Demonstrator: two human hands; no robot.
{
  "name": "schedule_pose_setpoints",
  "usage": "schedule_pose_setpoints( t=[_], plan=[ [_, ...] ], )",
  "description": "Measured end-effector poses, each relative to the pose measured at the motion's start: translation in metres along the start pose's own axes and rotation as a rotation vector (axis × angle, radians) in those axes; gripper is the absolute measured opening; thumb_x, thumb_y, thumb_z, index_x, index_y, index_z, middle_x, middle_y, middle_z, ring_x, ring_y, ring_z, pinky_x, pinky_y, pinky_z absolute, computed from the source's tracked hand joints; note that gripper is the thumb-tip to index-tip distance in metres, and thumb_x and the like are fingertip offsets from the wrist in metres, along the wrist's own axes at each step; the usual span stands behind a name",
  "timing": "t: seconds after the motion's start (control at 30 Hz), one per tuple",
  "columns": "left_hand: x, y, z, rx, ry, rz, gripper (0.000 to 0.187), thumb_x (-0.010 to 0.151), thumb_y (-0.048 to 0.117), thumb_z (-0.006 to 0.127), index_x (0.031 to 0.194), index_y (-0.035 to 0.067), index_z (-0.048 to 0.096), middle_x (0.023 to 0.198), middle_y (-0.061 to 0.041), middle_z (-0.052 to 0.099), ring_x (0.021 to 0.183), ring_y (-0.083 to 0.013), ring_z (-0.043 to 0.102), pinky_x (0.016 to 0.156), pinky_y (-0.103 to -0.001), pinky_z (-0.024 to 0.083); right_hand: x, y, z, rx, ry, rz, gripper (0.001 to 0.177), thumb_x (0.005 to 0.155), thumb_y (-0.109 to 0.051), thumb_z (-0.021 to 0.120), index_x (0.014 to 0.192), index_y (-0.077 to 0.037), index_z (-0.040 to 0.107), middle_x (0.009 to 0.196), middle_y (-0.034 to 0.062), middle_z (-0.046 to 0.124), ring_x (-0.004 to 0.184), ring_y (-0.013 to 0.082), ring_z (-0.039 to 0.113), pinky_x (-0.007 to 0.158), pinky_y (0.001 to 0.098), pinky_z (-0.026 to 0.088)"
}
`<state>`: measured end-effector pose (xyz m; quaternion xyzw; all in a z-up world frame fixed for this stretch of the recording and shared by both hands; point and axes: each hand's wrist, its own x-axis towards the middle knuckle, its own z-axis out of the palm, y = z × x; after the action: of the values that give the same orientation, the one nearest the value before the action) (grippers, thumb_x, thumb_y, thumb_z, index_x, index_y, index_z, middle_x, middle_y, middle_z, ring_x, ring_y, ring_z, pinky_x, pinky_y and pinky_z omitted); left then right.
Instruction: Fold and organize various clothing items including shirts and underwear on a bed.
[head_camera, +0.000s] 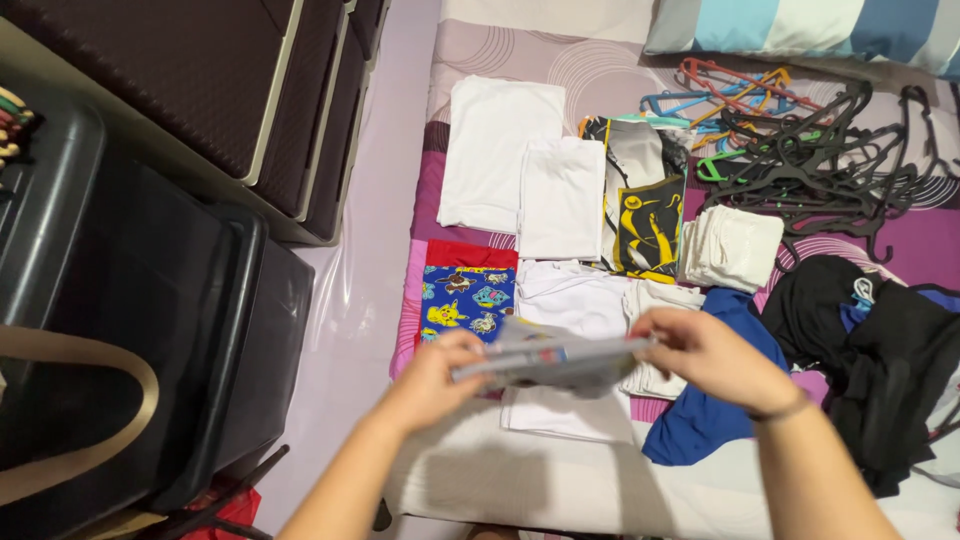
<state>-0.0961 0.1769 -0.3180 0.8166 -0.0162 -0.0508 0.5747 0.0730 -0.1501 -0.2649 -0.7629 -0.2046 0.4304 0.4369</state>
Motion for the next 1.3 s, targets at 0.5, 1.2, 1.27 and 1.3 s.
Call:
schedule_pose_setpoints(
  t=[0.5, 1.2, 1.27, 1.3],
  plan=[
    [0.058, -0.082, -0.087, 0.537, 0.417, 0.085, 0.022, 0.074, 0.002, 0.072, 0.094, 0.009, 0.070, 0.100, -0.013, 0.066, 0.106, -0.0356, 0.062, 0.091, -0.044, 0.051, 0.191, 0.084, 0.079, 0.263, 0.185, -0.227, 0.014, 0.089, -0.002, 0.062, 0.103, -0.005, 0.064, 0.130, 0.0087, 0.068, 0.115, 0.0151, 0.062, 0.096, 0.0299, 0.052],
    [0.034, -0.185, 0.072, 0.689, 0.337, -0.409, 0.032, 0.075, 0.031, 0.076, 0.101, 0.014, 0.068, 0.109, -0.008, 0.063, 0.114, -0.0300, 0.053, 0.101, -0.051, 0.037, 0.170, 0.255, 0.158, -0.395, 0.695, -0.242, 0.036, 0.077, -0.004, 0.069, 0.113, -0.008, 0.070, 0.150, 0.0251, 0.046, 0.136, 0.0456, 0.044, 0.115, 0.0508, 0.035],
    [0.063, -0.182, 0.083, 0.649, 0.370, -0.331, 0.026, 0.082, 0.032, 0.074, 0.098, 0.012, 0.069, 0.107, -0.009, 0.065, 0.113, -0.0311, 0.055, 0.098, -0.051, 0.039, 0.153, 0.297, 0.123, -0.334, 0.933, -0.161, 0.034, 0.082, -0.006, 0.068, 0.116, -0.006, 0.068, 0.147, 0.0246, 0.050, 0.132, 0.0445, 0.048, 0.113, 0.0499, 0.039],
    [0.078, -0.180, 0.090, 0.598, 0.371, -0.258, 0.021, 0.084, 0.029, 0.072, 0.096, 0.011, 0.070, 0.103, -0.009, 0.068, 0.108, -0.0317, 0.059, 0.096, -0.050, 0.042, 0.142, 0.325, 0.104, -0.351, 1.115, -0.057, 0.035, 0.082, -0.005, 0.068, 0.117, -0.005, 0.067, 0.144, 0.0249, 0.051, 0.134, 0.0438, 0.049, 0.116, 0.0497, 0.039]
  ],
)
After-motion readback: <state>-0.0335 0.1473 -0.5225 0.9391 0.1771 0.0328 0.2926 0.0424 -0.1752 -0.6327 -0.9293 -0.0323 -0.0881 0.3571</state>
